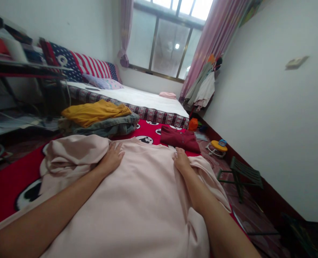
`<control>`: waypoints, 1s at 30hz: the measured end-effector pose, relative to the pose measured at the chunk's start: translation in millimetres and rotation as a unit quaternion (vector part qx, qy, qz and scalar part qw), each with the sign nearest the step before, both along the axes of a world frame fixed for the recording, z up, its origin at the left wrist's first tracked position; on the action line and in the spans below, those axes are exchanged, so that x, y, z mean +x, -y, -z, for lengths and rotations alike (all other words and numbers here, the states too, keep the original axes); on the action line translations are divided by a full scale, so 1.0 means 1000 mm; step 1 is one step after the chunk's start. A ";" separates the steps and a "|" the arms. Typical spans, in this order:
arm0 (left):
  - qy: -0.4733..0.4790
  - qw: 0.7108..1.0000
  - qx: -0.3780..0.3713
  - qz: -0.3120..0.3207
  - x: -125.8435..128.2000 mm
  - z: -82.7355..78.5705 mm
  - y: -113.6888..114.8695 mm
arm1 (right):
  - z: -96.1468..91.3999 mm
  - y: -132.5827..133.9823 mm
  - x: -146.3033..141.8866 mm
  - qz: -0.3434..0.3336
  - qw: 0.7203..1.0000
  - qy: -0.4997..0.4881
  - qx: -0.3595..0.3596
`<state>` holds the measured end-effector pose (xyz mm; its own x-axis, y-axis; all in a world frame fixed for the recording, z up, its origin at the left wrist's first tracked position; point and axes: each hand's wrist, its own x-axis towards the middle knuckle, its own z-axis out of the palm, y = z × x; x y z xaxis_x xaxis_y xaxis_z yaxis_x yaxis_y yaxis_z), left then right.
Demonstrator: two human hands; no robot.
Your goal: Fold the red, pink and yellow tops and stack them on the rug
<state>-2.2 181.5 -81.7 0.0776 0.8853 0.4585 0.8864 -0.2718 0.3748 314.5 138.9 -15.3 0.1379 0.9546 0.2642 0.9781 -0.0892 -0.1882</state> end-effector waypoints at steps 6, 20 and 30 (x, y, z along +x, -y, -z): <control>0.006 1.000 -0.010 -0.020 0.000 0.005 -0.005 | -0.017 -0.013 0.002 0.039 0.987 0.095 -0.121; 0.142 0.990 0.009 -0.001 -0.004 -0.002 -0.005 | 0.026 -0.003 -0.035 0.159 0.982 0.102 -0.007; 0.125 0.988 -0.080 0.040 -0.014 -0.028 0.006 | 0.016 0.019 -0.023 0.145 0.988 0.023 -0.055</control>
<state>-16.3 175.0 -53.8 0.0519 0.9439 0.3261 0.7395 -0.2557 0.6227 291.8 120.2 -31.2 0.3991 0.9003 0.1739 0.9161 -0.3833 -0.1177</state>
